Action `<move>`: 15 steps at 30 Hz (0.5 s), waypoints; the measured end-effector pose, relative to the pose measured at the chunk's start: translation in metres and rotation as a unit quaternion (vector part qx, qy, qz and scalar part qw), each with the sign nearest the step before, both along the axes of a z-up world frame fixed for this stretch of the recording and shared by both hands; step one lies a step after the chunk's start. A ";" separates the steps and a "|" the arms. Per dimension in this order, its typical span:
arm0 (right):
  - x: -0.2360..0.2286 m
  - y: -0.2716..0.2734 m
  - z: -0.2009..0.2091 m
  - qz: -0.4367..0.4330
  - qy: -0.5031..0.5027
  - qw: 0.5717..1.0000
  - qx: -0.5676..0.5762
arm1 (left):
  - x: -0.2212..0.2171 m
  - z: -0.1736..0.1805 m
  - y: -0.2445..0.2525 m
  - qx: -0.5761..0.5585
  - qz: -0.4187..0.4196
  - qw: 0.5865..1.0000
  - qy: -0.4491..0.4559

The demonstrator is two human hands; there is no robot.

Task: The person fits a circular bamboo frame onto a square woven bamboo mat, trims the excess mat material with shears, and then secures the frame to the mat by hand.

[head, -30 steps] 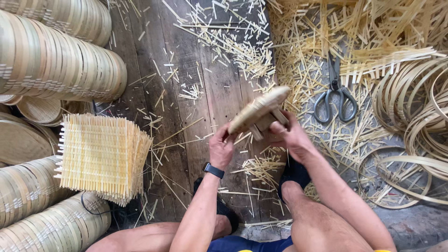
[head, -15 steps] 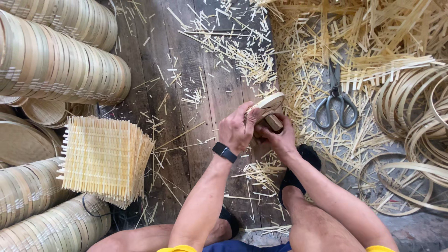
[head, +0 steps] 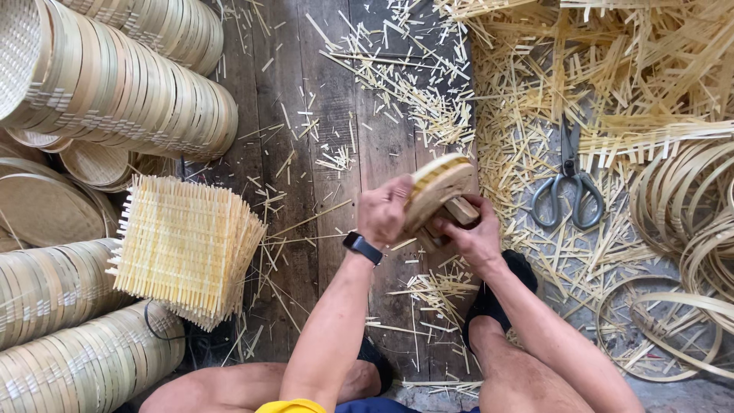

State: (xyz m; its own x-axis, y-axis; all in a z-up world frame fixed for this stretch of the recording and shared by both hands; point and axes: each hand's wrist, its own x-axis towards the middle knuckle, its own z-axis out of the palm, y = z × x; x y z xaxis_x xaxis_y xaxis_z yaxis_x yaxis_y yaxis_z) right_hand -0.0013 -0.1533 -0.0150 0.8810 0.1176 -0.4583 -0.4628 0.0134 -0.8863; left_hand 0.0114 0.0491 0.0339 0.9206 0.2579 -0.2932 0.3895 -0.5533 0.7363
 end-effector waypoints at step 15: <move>-0.034 -0.087 -0.021 -0.124 0.002 0.980 0.157 | -0.070 -0.117 0.160 -0.184 0.139 0.896 0.379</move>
